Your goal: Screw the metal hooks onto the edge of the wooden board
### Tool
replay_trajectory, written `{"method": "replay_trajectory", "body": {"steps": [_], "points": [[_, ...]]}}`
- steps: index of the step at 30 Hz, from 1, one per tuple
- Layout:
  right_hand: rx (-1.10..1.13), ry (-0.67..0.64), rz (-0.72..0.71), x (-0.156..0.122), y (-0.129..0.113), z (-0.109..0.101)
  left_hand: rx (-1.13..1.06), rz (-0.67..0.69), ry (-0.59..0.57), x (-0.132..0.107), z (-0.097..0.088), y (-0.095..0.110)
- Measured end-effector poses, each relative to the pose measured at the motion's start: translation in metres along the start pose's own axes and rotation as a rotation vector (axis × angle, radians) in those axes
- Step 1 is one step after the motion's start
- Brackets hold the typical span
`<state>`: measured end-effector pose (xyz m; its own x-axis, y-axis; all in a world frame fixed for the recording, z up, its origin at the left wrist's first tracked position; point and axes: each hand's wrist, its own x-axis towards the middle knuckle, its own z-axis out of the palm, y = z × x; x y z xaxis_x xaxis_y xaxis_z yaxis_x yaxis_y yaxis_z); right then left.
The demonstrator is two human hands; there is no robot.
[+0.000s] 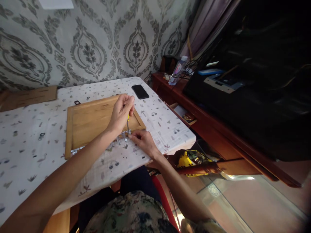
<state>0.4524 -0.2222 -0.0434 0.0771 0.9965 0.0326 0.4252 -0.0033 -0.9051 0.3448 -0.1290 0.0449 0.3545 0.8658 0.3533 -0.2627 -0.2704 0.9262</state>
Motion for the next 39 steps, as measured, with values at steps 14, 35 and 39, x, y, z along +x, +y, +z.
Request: {"method": "replay_trajectory", "body": {"steps": [14, 35, 39], "points": [[0.008, 0.003, -0.007, -0.002, -0.001, -0.001, -0.159, -0.168, -0.345, 0.013, -0.005, 0.001], [0.014, 0.002, -0.017, 0.0, 0.001, -0.001, -0.146, -0.192, -0.338, 0.016, -0.005, 0.002], [0.023, -0.005, -0.016, 0.0, 0.001, -0.001, -0.062, -0.086, -0.088, 0.006, 0.0, 0.002]]}}
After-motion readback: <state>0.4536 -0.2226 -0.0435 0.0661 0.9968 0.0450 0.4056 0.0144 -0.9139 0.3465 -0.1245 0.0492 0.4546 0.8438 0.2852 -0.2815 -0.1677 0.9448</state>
